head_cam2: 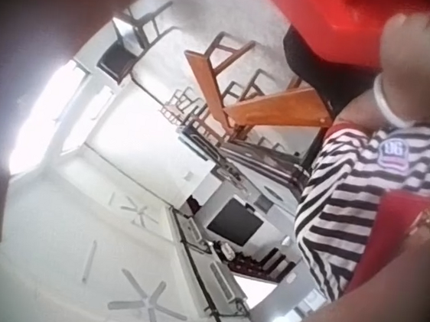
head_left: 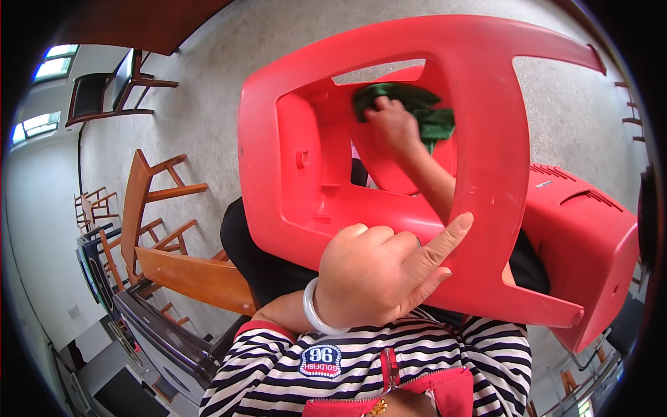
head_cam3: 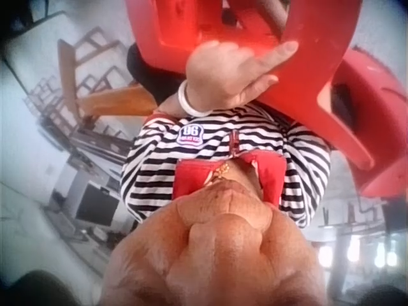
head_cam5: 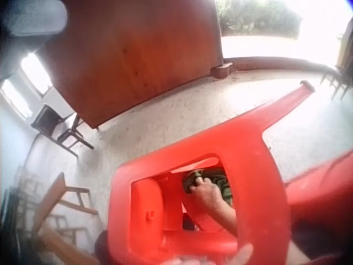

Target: The recorder sits and wipes red plastic stools with a green cloth.

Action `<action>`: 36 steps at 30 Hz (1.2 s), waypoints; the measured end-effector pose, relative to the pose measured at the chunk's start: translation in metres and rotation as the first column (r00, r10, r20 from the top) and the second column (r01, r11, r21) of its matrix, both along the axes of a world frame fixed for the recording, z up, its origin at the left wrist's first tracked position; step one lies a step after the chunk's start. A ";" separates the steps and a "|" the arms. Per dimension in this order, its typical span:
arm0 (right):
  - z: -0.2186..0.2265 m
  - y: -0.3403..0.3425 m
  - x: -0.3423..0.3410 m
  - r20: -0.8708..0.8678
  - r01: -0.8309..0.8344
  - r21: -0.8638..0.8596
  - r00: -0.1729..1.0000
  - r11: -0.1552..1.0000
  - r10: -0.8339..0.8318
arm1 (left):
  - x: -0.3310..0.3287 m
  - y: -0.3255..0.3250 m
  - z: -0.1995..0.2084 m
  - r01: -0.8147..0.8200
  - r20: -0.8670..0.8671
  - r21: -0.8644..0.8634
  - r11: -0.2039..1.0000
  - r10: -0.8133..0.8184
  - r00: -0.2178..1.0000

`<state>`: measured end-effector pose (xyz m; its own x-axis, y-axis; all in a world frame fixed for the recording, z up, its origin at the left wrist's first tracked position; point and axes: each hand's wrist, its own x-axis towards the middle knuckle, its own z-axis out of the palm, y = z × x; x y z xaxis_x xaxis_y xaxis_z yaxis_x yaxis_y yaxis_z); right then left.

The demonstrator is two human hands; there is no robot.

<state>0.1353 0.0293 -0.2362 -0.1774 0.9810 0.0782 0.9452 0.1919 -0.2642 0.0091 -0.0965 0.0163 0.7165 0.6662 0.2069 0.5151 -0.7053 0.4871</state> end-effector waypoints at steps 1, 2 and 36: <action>0.004 -0.002 0.014 -0.014 0.015 0.071 1.000 0.997 -0.014 | -0.001 0.000 0.000 -0.004 0.000 -0.012 1.000 0.004 1.000; 0.014 -0.004 0.025 0.112 0.054 -0.003 0.992 0.999 -0.054 | -0.003 -0.002 0.000 -0.009 -0.007 -0.021 1.000 0.009 1.000; 0.028 -0.074 -0.059 -0.741 -0.688 0.065 0.452 0.723 0.496 | 0.002 -0.005 -0.002 -0.054 -0.033 -0.023 0.998 0.054 0.998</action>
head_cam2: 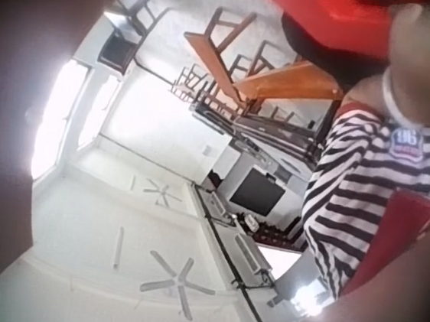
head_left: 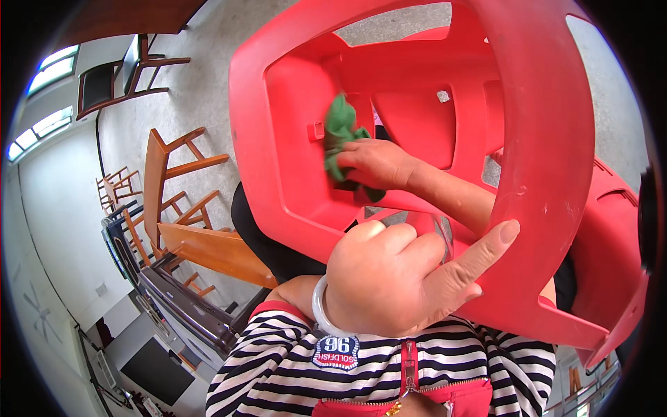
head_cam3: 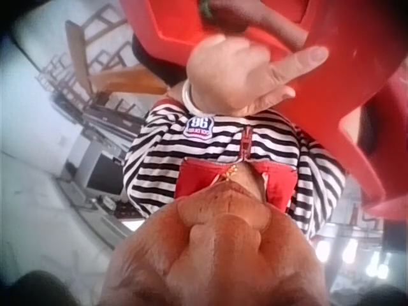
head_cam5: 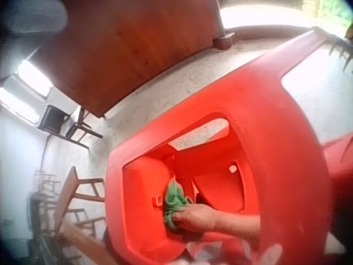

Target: The recorder sits and wipes red plastic stools with a green cloth.

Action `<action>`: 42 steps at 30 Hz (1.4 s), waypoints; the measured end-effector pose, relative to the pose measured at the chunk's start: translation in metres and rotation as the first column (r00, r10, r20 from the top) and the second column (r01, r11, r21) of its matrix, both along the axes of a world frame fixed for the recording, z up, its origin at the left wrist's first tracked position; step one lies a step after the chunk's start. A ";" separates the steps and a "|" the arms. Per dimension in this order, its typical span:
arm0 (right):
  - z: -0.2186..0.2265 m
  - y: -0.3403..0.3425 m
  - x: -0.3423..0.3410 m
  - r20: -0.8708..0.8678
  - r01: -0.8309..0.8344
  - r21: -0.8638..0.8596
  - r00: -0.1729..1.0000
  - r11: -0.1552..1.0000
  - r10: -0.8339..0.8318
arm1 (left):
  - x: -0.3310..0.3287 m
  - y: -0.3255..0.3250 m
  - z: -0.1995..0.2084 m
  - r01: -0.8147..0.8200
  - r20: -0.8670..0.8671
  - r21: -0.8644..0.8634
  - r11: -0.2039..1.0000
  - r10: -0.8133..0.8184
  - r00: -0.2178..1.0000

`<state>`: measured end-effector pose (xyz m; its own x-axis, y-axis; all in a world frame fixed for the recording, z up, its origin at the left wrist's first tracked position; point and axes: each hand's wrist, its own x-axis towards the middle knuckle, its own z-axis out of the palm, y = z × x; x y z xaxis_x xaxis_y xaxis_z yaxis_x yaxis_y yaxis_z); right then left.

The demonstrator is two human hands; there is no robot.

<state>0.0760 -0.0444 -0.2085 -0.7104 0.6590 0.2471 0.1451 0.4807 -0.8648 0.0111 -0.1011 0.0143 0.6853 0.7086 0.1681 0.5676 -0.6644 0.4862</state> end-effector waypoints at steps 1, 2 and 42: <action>-0.020 -0.008 0.001 0.100 0.057 -0.006 0.993 0.998 -0.057 | 0.002 0.001 0.001 0.004 -0.027 -0.005 1.000 -0.004 1.000; -0.031 -0.008 0.000 0.197 0.116 -0.005 0.974 0.993 -0.112 | 0.003 0.002 0.001 0.004 -0.030 0.003 1.000 -0.004 1.000; 0.061 0.068 -0.013 -0.412 0.488 0.032 0.802 0.872 -0.433 | -0.003 0.002 -0.003 -0.012 -0.056 0.048 0.999 0.014 0.998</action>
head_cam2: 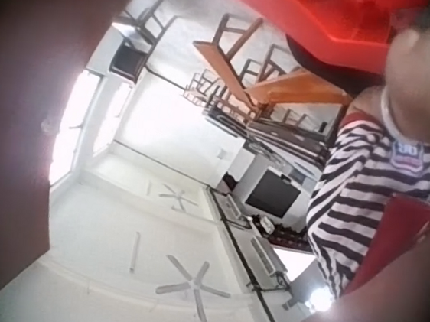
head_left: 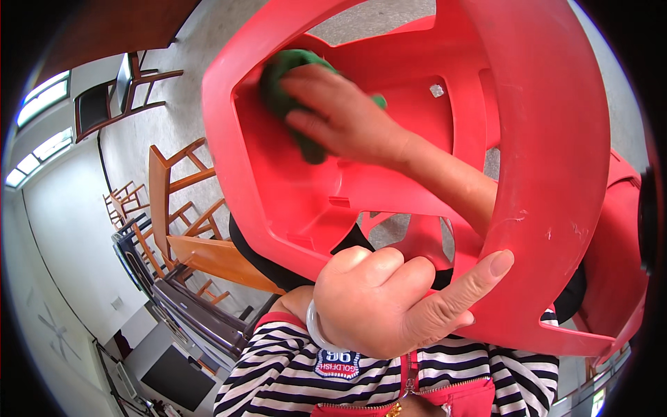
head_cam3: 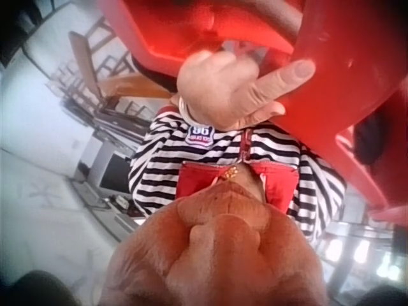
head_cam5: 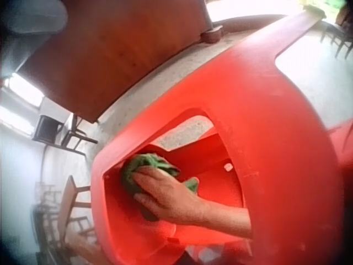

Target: The recorder sits and wipes red plastic stools with a green cloth.

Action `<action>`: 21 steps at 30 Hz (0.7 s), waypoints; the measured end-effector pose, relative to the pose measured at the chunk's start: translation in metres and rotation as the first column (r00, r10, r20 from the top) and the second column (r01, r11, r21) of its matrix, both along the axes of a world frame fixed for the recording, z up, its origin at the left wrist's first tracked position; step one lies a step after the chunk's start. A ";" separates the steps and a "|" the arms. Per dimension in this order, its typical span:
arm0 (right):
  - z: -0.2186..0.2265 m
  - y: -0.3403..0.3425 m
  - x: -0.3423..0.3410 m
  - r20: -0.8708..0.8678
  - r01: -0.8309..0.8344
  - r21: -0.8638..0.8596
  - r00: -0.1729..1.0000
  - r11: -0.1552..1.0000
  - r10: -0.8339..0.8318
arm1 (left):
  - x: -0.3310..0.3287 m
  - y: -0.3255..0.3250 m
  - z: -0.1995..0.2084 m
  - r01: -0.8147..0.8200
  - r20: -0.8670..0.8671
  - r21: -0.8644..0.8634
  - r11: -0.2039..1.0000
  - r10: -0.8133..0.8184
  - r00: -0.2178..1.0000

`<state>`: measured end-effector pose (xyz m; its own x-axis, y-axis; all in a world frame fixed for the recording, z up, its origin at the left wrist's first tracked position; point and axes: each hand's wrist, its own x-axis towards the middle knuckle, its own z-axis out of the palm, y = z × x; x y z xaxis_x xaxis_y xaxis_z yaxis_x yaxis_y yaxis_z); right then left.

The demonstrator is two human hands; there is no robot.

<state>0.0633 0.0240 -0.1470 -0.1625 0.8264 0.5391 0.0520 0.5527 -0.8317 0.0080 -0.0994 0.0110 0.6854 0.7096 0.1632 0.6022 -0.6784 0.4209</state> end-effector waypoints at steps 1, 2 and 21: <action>0.003 -0.002 -0.005 0.010 -0.003 0.004 1.000 1.000 0.003 | 0.002 0.001 0.000 -0.003 0.013 0.004 1.000 0.003 1.000; 0.003 -0.004 -0.012 0.093 -0.025 0.062 0.995 0.998 0.019 | 0.003 0.001 0.000 -0.009 0.021 0.010 1.000 0.008 1.000; -0.091 0.006 0.060 0.826 0.159 0.073 0.544 0.985 -0.149 | 0.006 0.005 0.002 0.014 0.096 -0.032 0.999 -0.011 0.995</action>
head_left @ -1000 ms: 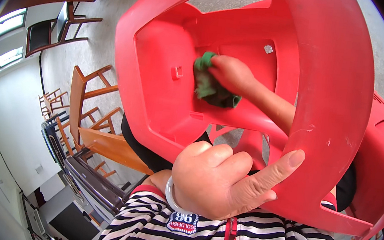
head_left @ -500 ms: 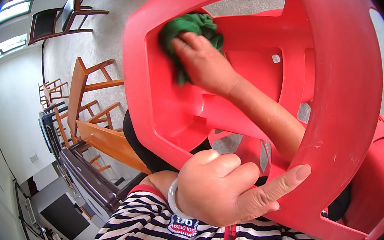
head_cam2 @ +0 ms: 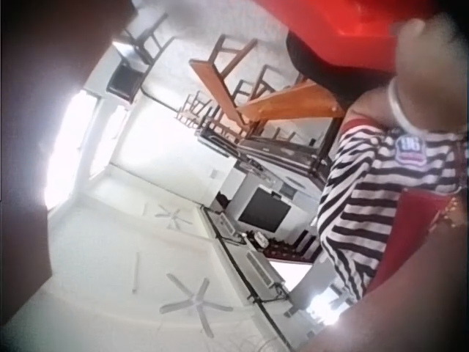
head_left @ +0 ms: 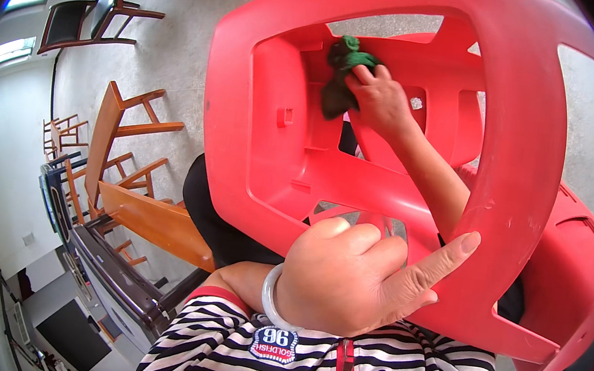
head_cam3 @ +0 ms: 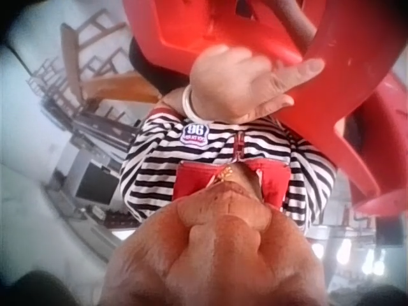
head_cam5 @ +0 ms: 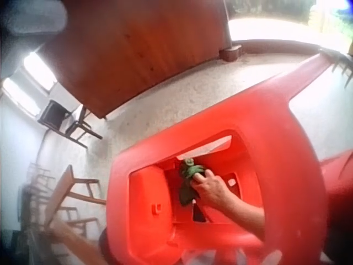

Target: The recorder sits and wipes red plastic stools with a green cloth.

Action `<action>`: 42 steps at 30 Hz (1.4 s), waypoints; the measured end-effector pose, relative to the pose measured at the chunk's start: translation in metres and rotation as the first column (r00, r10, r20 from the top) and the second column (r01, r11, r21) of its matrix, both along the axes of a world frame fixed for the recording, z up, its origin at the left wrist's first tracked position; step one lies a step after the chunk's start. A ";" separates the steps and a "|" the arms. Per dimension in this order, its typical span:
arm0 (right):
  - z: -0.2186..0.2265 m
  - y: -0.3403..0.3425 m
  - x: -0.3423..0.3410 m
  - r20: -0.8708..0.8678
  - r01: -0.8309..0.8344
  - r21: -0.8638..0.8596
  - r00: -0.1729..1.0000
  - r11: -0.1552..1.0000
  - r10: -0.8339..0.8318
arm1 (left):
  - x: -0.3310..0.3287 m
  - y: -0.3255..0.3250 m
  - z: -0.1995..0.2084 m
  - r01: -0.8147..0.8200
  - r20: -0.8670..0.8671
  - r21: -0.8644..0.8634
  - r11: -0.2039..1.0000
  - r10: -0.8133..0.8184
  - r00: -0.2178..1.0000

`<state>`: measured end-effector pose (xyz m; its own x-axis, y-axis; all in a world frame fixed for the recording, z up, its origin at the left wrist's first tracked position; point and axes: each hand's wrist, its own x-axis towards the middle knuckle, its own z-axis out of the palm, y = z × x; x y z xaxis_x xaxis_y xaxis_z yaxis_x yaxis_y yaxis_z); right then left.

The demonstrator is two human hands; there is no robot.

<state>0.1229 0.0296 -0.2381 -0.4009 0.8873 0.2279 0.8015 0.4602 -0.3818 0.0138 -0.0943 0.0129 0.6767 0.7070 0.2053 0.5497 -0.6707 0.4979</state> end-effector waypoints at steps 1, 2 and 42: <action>0.007 -0.004 0.007 0.166 0.048 -0.031 0.985 0.998 -0.042 | 0.000 -0.002 0.003 0.013 -0.007 -0.022 1.000 -0.013 1.000; 0.009 -0.004 0.018 0.229 0.113 -0.027 0.968 0.993 -0.104 | 0.000 -0.003 0.002 -0.001 -0.001 -0.020 1.000 0.001 1.000; -0.021 -0.035 0.291 0.423 0.475 -0.264 0.839 0.839 -0.342 | 0.005 0.005 0.000 0.011 0.068 0.059 0.998 -0.015 0.998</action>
<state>0.4139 -0.0058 -0.2593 0.0251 0.9782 -0.2063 0.9923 -0.0495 -0.1137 0.0191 -0.0892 0.0125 0.6686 0.6836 0.2926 0.5067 -0.7068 0.4936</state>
